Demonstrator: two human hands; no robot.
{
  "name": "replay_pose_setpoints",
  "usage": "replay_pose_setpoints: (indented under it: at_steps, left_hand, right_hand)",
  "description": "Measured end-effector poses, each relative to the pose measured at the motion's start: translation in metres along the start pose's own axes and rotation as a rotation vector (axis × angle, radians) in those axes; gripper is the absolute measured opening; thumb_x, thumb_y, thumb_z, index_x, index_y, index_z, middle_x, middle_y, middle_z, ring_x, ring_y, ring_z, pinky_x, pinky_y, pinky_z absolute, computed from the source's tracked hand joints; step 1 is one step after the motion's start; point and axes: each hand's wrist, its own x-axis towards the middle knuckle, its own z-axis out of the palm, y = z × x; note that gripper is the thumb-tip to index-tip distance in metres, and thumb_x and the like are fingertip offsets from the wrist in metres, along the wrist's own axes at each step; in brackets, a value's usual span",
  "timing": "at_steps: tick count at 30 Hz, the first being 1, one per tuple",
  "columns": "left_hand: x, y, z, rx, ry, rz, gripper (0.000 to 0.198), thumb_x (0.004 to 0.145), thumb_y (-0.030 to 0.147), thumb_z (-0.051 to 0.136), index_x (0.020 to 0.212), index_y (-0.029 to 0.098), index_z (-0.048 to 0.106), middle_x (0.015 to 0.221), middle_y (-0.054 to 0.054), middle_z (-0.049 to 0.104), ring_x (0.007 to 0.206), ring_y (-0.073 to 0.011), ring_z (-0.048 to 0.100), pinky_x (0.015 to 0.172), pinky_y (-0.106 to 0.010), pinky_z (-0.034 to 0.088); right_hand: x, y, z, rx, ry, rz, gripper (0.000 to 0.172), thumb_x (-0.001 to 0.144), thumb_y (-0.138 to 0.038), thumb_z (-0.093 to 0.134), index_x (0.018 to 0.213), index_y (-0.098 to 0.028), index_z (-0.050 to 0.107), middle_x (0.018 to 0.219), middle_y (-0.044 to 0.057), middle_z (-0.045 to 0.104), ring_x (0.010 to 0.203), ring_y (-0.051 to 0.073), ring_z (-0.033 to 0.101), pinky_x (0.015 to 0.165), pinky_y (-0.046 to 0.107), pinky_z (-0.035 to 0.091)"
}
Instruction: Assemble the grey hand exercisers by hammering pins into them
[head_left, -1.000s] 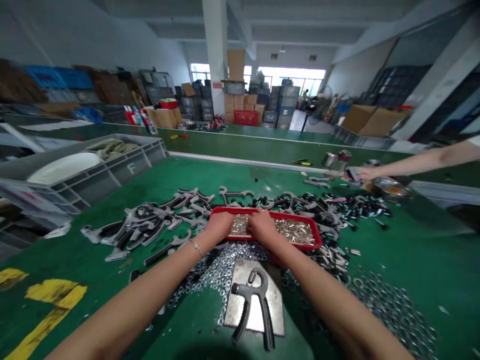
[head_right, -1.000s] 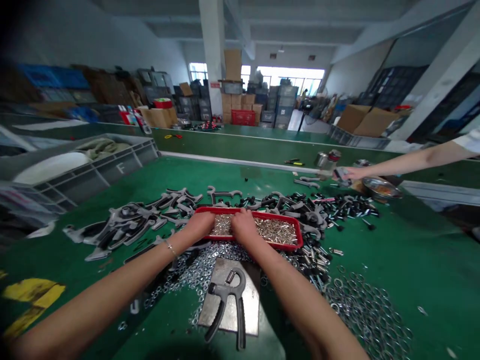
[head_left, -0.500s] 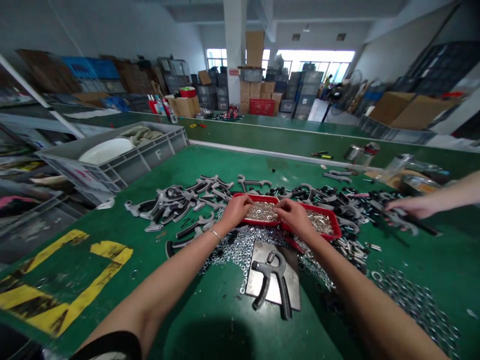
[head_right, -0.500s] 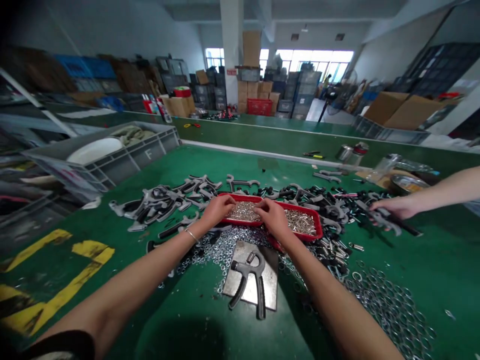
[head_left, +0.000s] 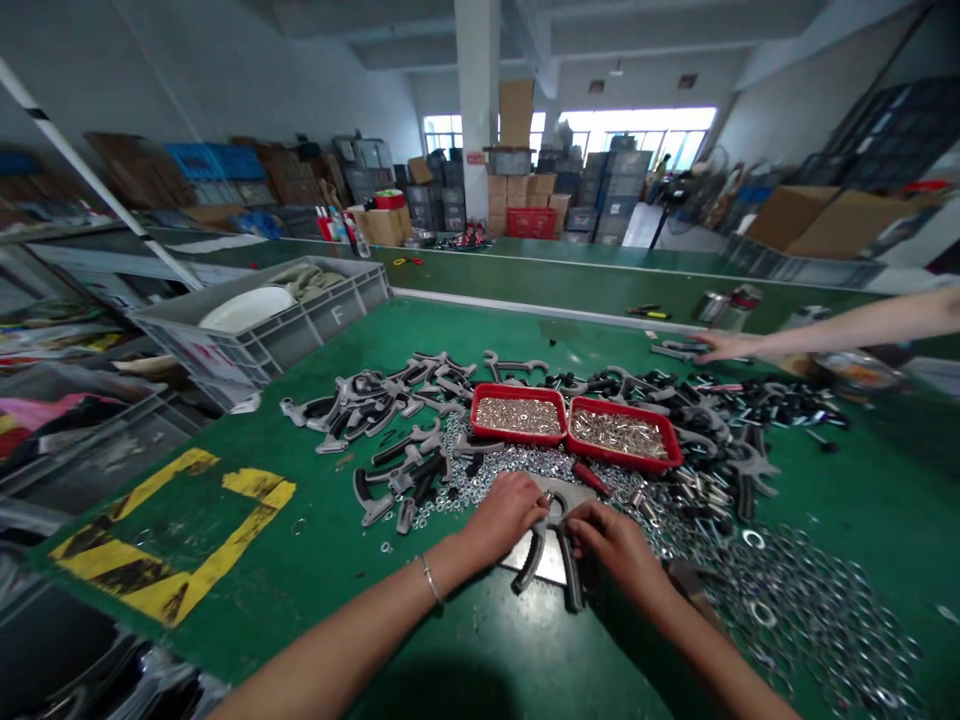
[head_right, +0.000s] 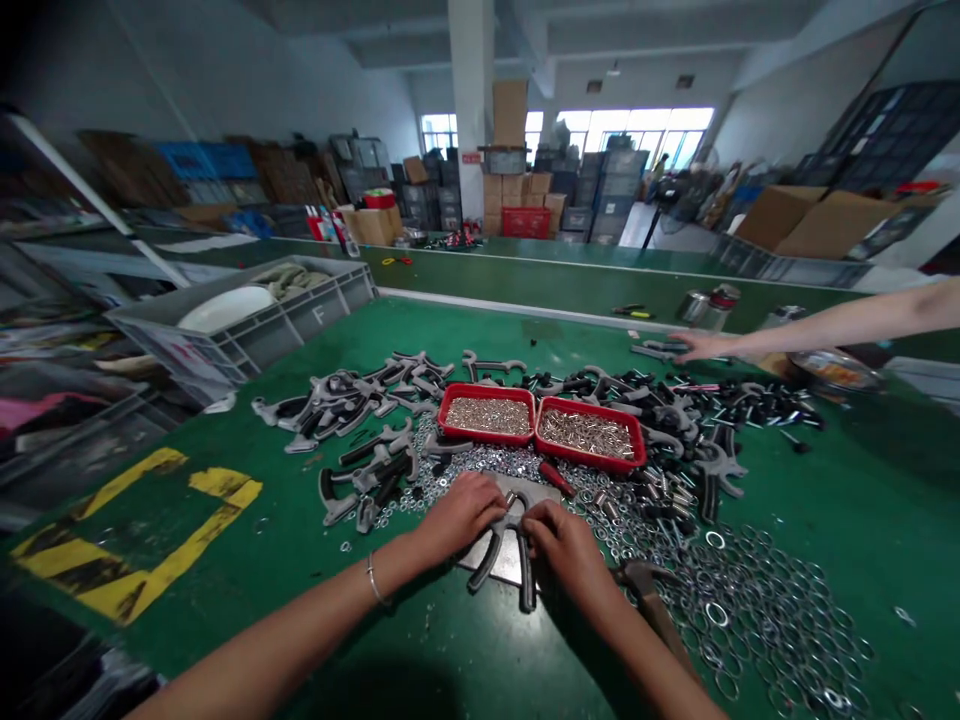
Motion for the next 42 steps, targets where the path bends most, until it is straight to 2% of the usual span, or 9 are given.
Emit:
replay_pose_setpoints:
  at_steps: [5,10,17,21,26,30,36,39,42]
  left_hand:
    - [0.0,-0.001,0.01,0.231,-0.009,0.099,0.019,0.096,0.03,0.055,0.092,0.016,0.068,0.092,-0.006,0.066,0.096,-0.0232,0.055,0.091,-0.039,0.039]
    - [-0.007,-0.008,0.016,0.29,0.03,0.235,0.025,0.1,0.028,0.046,0.096,0.017,0.068,0.092,-0.006,0.067,0.091,-0.022,0.055,0.086,-0.038,0.039]
    - [-0.005,-0.006,0.014,0.361,0.003,0.269,0.026,0.1,0.023,0.045,0.09,0.014,0.066,0.088,-0.008,0.064,0.089,-0.0234,0.054,0.084,-0.04,0.04]
    - [-0.008,-0.009,0.012,0.117,-0.024,0.157,0.021,0.098,0.026,0.05,0.096,0.018,0.069,0.094,-0.006,0.067,0.096,-0.0225,0.057,0.09,-0.039,0.042]
    - [-0.012,-0.026,0.0,-0.276,0.065,-0.048,0.02,0.097,0.024,0.052,0.1,0.019,0.072,0.1,-0.006,0.068,0.099,-0.0194,0.061,0.095,-0.034,0.045]
    - [-0.007,-0.034,-0.019,-0.301,0.157,-0.045,0.019,0.095,0.022,0.053,0.1,0.018,0.071,0.102,-0.007,0.067,0.101,-0.02,0.06,0.096,-0.036,0.046]
    - [0.005,-0.037,-0.043,-0.276,0.207,-0.032,0.018,0.094,0.02,0.054,0.097,0.016,0.071,0.1,-0.007,0.068,0.099,-0.0195,0.062,0.095,-0.035,0.047]
    - [0.007,-0.038,-0.044,-0.262,0.216,-0.024,0.019,0.095,0.02,0.053,0.096,0.015,0.071,0.1,-0.008,0.068,0.098,-0.0192,0.062,0.094,-0.035,0.048]
    - [0.006,-0.034,-0.034,-0.215,0.188,-0.004,0.019,0.095,0.022,0.053,0.097,0.016,0.071,0.099,-0.007,0.069,0.097,-0.0192,0.061,0.094,-0.036,0.047]
  right_hand:
    - [0.0,0.003,-0.001,0.004,-0.049,0.014,0.025,0.078,-0.044,0.062,0.077,-0.02,0.057,0.065,-0.002,0.064,0.056,0.018,0.066,0.053,0.027,0.048]
    - [0.001,0.007,-0.001,-0.115,-0.005,-0.055,0.021,0.087,-0.041,0.054,0.079,-0.021,0.055,0.063,-0.003,0.061,0.053,0.017,0.065,0.052,0.027,0.048]
    - [0.011,0.015,0.008,-0.483,0.049,-0.388,0.018,0.093,-0.031,0.051,0.083,-0.02,0.062,0.088,0.007,0.062,0.089,0.024,0.059,0.086,0.041,0.047]
    - [0.011,0.022,0.015,-0.67,0.056,-0.498,0.021,0.098,-0.028,0.045,0.09,-0.018,0.063,0.094,0.009,0.061,0.094,0.025,0.057,0.086,0.041,0.048]
    - [0.009,0.019,0.019,-0.964,0.046,-0.575,0.017,0.097,-0.016,0.046,0.092,-0.016,0.062,0.095,0.009,0.06,0.092,0.024,0.056,0.079,0.036,0.05]
    - [0.007,0.009,0.023,-1.135,0.025,-0.598,0.021,0.091,-0.003,0.047,0.091,-0.017,0.061,0.092,0.009,0.061,0.09,0.025,0.055,0.072,0.032,0.05]
    - [0.004,0.005,0.034,-1.247,0.096,-0.558,0.027,0.089,0.001,0.04,0.091,-0.017,0.06,0.092,0.014,0.06,0.088,0.029,0.053,0.07,0.036,0.049]
    - [0.003,0.007,0.036,-1.257,0.101,-0.566,0.029,0.089,0.001,0.038,0.089,-0.02,0.059,0.089,0.013,0.06,0.087,0.029,0.053,0.071,0.037,0.049]
    - [0.003,0.009,0.035,-1.24,0.098,-0.581,0.028,0.089,0.0,0.04,0.089,-0.021,0.058,0.09,0.012,0.06,0.089,0.029,0.053,0.073,0.037,0.049]
